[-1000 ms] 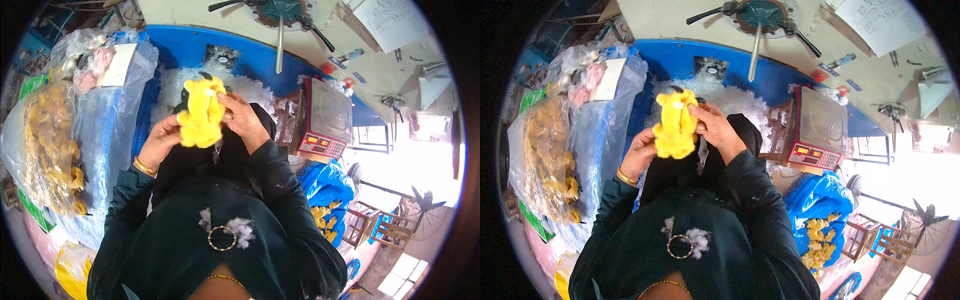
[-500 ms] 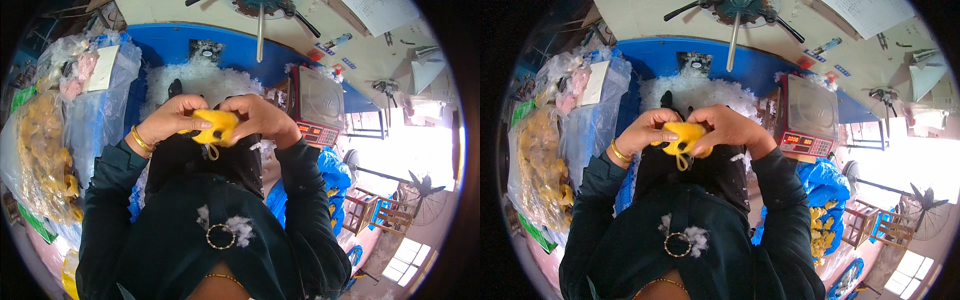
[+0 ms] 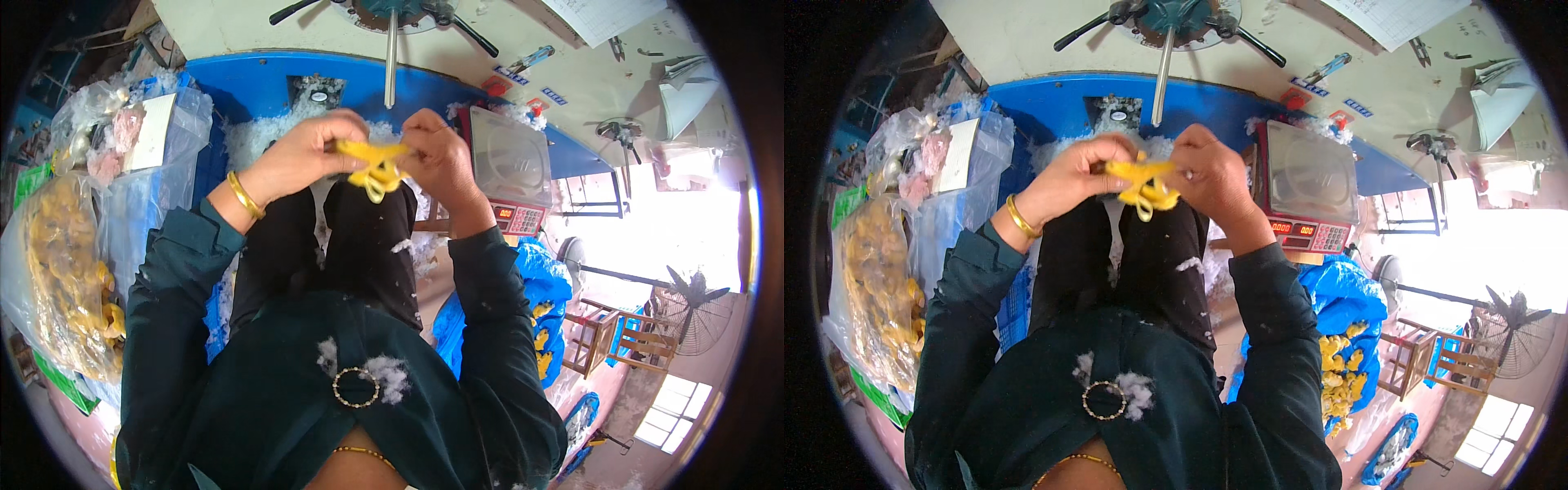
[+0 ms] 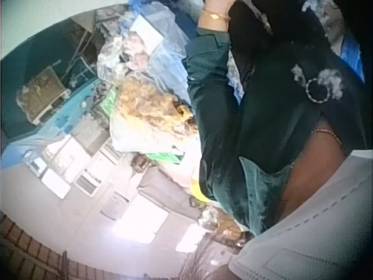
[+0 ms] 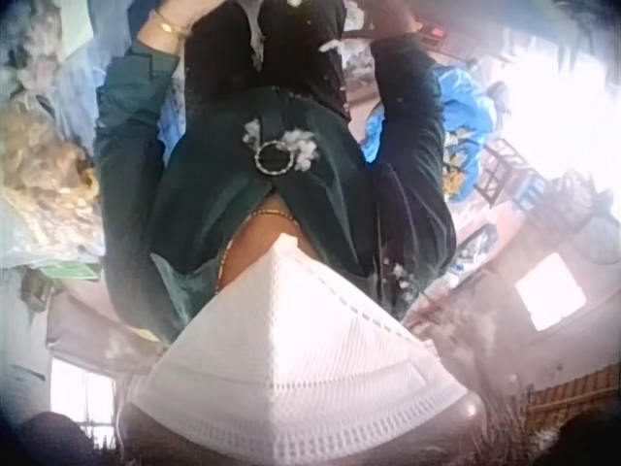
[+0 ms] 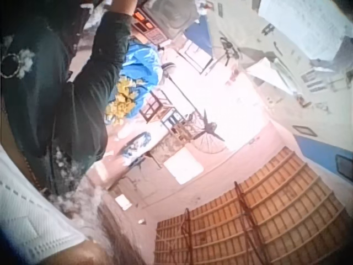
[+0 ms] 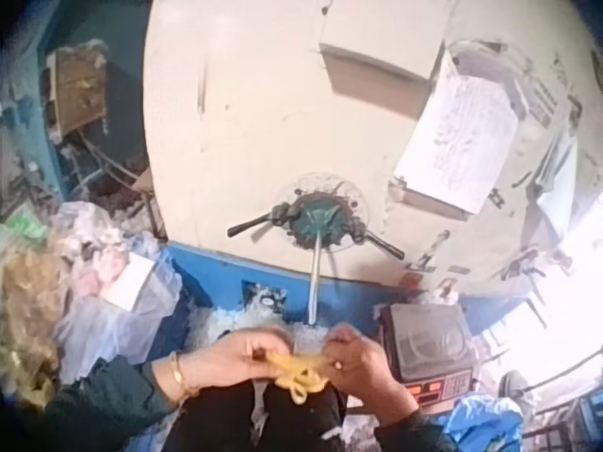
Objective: The person repeatedly picks up yellow rubber duck toys and stuffs white cotton into them using a metal rod. The person then places the stuffed ducks onto a digital scale.
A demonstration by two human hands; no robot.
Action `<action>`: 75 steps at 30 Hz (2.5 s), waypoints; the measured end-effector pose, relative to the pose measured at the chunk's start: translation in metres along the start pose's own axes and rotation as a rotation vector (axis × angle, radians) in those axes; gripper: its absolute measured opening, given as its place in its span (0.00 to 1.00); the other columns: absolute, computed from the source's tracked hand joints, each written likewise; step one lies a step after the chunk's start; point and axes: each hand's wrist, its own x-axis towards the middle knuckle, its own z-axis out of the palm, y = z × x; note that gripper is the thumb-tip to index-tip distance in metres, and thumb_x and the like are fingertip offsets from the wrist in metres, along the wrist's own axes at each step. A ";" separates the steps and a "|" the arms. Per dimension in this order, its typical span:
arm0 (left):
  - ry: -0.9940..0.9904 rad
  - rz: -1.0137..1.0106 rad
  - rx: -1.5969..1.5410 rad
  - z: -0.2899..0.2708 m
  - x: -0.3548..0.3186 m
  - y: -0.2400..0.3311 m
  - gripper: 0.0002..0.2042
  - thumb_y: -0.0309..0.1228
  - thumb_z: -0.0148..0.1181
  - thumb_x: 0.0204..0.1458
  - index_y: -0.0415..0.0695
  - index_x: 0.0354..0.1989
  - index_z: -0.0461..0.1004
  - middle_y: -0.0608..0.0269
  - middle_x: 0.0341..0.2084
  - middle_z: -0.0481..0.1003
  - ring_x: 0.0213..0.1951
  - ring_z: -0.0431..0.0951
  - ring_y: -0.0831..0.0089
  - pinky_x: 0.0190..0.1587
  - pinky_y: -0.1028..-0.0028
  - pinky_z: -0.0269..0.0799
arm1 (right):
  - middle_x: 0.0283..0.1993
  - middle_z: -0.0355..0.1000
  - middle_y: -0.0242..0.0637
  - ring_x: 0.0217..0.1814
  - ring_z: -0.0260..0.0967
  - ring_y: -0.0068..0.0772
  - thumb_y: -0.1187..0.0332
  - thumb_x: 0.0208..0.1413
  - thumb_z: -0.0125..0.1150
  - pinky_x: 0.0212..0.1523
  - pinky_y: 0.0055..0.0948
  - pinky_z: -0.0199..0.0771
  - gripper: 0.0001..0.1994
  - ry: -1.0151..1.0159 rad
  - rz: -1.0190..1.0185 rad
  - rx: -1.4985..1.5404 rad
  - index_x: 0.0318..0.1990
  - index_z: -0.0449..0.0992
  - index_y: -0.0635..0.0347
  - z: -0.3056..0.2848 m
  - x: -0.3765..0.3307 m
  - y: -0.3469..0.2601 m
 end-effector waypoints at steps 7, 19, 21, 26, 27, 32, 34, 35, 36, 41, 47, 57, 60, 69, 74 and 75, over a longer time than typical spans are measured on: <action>0.354 0.421 0.986 0.000 0.045 0.024 0.11 0.19 0.63 0.41 0.38 0.35 0.71 0.57 0.40 0.71 0.43 0.72 0.57 0.47 0.66 0.68 | 0.32 0.69 0.34 0.31 0.71 0.38 0.66 0.37 0.66 0.29 0.32 0.71 0.08 0.213 0.139 -0.211 0.24 0.75 0.59 -0.018 0.024 0.011; 0.486 0.578 1.327 -0.021 0.088 0.010 0.10 0.25 0.61 0.39 0.45 0.32 0.72 0.63 0.33 0.72 0.40 0.73 0.62 0.36 0.66 0.69 | 0.30 0.65 0.34 0.27 0.69 0.40 0.62 0.42 0.67 0.26 0.36 0.69 0.10 0.267 0.112 -0.495 0.26 0.76 0.57 0.015 0.031 -0.033; 0.566 0.491 1.168 -0.020 0.085 0.014 0.08 0.26 0.62 0.42 0.44 0.31 0.72 0.61 0.29 0.73 0.35 0.74 0.61 0.34 0.66 0.69 | 0.30 0.65 0.35 0.27 0.69 0.41 0.58 0.43 0.68 0.26 0.37 0.69 0.13 0.263 0.173 -0.479 0.27 0.77 0.57 0.017 0.032 -0.032; 0.330 -0.038 0.835 -0.002 0.077 0.024 0.13 0.35 0.62 0.52 0.39 0.22 0.71 0.56 0.17 0.71 0.21 0.71 0.61 0.25 0.69 0.66 | 0.32 0.68 0.39 0.30 0.71 0.43 0.52 0.44 0.66 0.28 0.39 0.69 0.16 0.119 0.202 -0.366 0.29 0.77 0.56 0.024 0.032 -0.011; 0.243 -0.050 0.666 -0.006 0.081 0.021 0.17 0.39 0.60 0.53 0.38 0.20 0.71 0.56 0.15 0.70 0.18 0.68 0.67 0.24 0.71 0.64 | 0.33 0.69 0.40 0.31 0.72 0.44 0.50 0.44 0.65 0.28 0.40 0.69 0.18 0.011 0.226 -0.353 0.30 0.78 0.57 0.021 0.029 0.006; 0.223 0.095 0.612 -0.023 0.105 0.008 0.14 0.35 0.59 0.52 0.38 0.20 0.71 0.58 0.14 0.70 0.18 0.67 0.71 0.24 0.70 0.63 | 0.25 0.73 0.48 0.26 0.72 0.44 0.54 0.50 0.64 0.27 0.35 0.68 0.18 -0.204 0.323 -0.057 0.30 0.77 0.63 -0.007 0.012 -0.039; 0.291 0.153 0.772 -0.030 0.123 0.020 0.14 0.32 0.58 0.54 0.39 0.18 0.69 0.65 0.12 0.68 0.18 0.64 0.78 0.23 0.73 0.61 | 0.23 0.72 0.45 0.21 0.71 0.34 0.58 0.53 0.62 0.24 0.28 0.66 0.16 -0.188 0.328 0.051 0.35 0.78 0.64 -0.028 0.025 -0.051; 0.292 0.136 0.781 -0.034 0.126 0.021 0.14 0.32 0.58 0.54 0.39 0.18 0.69 0.63 0.12 0.68 0.18 0.65 0.76 0.23 0.72 0.62 | 0.22 0.73 0.39 0.21 0.69 0.25 0.61 0.55 0.60 0.23 0.24 0.64 0.15 -0.266 0.554 0.251 0.41 0.78 0.65 -0.036 0.034 -0.055; 0.293 0.119 0.791 -0.037 0.128 0.022 0.14 0.32 0.59 0.53 0.39 0.18 0.69 0.61 0.12 0.68 0.17 0.65 0.74 0.23 0.71 0.62 | 0.23 0.73 0.38 0.21 0.68 0.23 0.62 0.54 0.60 0.24 0.23 0.63 0.14 -0.170 0.520 0.212 0.41 0.78 0.65 -0.034 0.035 -0.054; 0.264 0.168 0.867 -0.034 0.128 0.020 0.13 0.32 0.59 0.52 0.38 0.19 0.69 0.56 0.13 0.68 0.17 0.66 0.67 0.24 0.70 0.63 | 0.22 0.71 0.36 0.23 0.67 0.32 0.59 0.47 0.67 0.26 0.29 0.65 0.14 0.204 0.467 0.037 0.30 0.79 0.62 -0.009 0.032 -0.034; 0.262 0.118 0.870 -0.009 0.094 0.025 0.12 0.32 0.58 0.52 0.40 0.20 0.70 0.55 0.17 0.71 0.20 0.70 0.61 0.24 0.69 0.65 | 0.20 0.66 0.41 0.21 0.65 0.43 0.58 0.39 0.72 0.23 0.37 0.61 0.17 0.130 0.579 0.038 0.20 0.72 0.62 0.006 0.033 -0.035; 0.328 0.193 1.055 0.017 0.061 0.026 0.10 0.36 0.57 0.53 0.42 0.26 0.73 0.55 0.21 0.74 0.26 0.74 0.56 0.28 0.65 0.68 | 0.21 0.65 0.38 0.23 0.64 0.37 0.69 0.34 0.71 0.26 0.32 0.64 0.12 0.208 0.328 0.107 0.25 0.74 0.63 0.014 0.015 -0.014; 0.284 0.137 1.091 0.009 0.066 0.033 0.12 0.39 0.58 0.53 0.42 0.27 0.72 0.56 0.20 0.73 0.25 0.74 0.56 0.27 0.65 0.68 | 0.21 0.64 0.29 0.24 0.61 0.20 0.73 0.33 0.67 0.25 0.25 0.62 0.11 0.064 0.322 0.280 0.29 0.77 0.64 -0.005 0.028 0.030; 0.230 0.054 0.881 -0.010 0.079 0.016 0.18 0.42 0.56 0.56 0.38 0.23 0.71 0.59 0.17 0.72 0.20 0.71 0.67 0.25 0.71 0.65 | 0.23 0.66 0.32 0.18 0.60 0.27 0.77 0.44 0.66 0.21 0.26 0.62 0.08 0.725 0.270 0.064 0.28 0.71 0.56 0.052 0.004 -0.001; 0.171 -0.018 0.685 -0.009 0.081 0.022 0.20 0.42 0.57 0.57 0.37 0.21 0.70 0.63 0.10 0.64 0.13 0.64 0.76 0.18 0.75 0.59 | 0.16 0.64 0.34 0.17 0.65 0.37 0.64 0.42 0.71 0.19 0.32 0.63 0.16 0.581 0.109 -0.177 0.24 0.65 0.56 0.065 -0.001 -0.031; 0.179 0.050 0.785 -0.013 0.082 0.017 0.21 0.44 0.58 0.56 0.39 0.19 0.69 0.65 0.10 0.65 0.12 0.63 0.80 0.17 0.77 0.57 | 0.16 0.64 0.35 0.17 0.66 0.38 0.63 0.41 0.72 0.19 0.33 0.64 0.17 0.602 0.117 -0.199 0.24 0.65 0.56 0.068 0.006 -0.029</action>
